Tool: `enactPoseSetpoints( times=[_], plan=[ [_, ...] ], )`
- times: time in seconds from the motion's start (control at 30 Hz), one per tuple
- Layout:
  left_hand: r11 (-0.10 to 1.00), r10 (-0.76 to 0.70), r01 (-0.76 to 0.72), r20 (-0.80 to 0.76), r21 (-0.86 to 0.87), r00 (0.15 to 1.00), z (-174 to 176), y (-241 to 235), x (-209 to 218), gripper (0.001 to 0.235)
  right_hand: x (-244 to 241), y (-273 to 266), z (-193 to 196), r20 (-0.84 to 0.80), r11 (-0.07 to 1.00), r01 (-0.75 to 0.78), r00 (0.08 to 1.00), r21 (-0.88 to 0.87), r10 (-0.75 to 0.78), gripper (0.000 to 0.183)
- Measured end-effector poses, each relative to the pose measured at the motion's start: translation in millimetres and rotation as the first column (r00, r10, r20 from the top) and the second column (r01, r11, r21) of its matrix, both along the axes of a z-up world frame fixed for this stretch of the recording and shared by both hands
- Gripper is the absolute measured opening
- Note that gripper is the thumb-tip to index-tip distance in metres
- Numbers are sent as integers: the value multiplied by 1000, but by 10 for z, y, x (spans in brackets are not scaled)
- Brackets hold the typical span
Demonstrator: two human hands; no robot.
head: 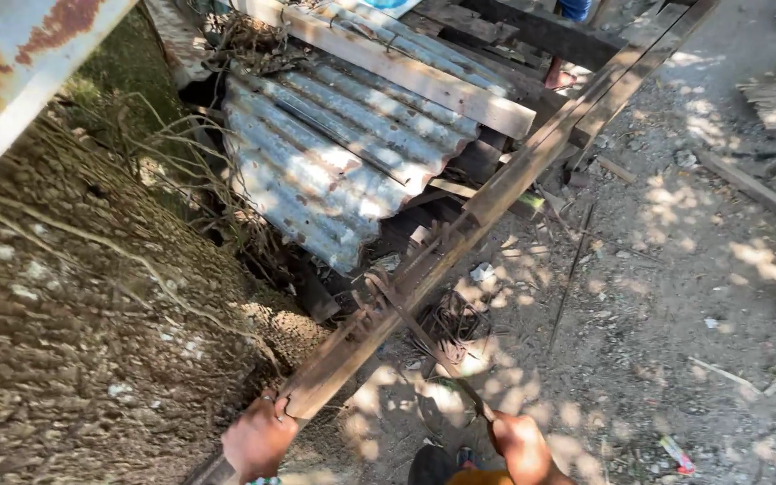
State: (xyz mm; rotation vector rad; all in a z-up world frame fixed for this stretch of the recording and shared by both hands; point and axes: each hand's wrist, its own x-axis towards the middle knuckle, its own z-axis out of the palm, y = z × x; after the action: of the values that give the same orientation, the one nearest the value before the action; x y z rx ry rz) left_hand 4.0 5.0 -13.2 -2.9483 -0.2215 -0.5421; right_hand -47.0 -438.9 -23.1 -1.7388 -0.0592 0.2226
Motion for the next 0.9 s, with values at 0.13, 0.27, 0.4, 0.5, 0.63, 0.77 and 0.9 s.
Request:
enactPoseSetpoints(
  times=[0.13,0.27,0.4,0.5,0.63,0.77,0.9],
  plan=[
    [996,-79,76,-87,-40,993,14,5,3,55,538,480,693,395,1000,25,918,10,-27,57],
    [998,-60,63,-149,10,987,105,9,43,26,1194,909,41,-180,983,169,972,74,-153,54],
    [984,152,-175,-417,-17,896,361,-120,55,26,1297,954,25,110,829,-9,992,559,-63,42],
    [979,144,-190,-417,-72,897,338,-154,30,28,1005,747,397,15,961,26,999,276,-31,48],
    [921,207,-359,-588,-152,782,839,-336,111,74,544,444,467,-234,987,119,968,104,-92,46],
    [980,100,-112,-77,-167,992,170,-78,25,30,-34,-313,-769,154,881,-44,979,-471,132,56],
    [980,126,-176,-385,-97,914,61,-2,52,17,17,-217,-720,-335,920,39,925,-389,-181,10]
  ],
)
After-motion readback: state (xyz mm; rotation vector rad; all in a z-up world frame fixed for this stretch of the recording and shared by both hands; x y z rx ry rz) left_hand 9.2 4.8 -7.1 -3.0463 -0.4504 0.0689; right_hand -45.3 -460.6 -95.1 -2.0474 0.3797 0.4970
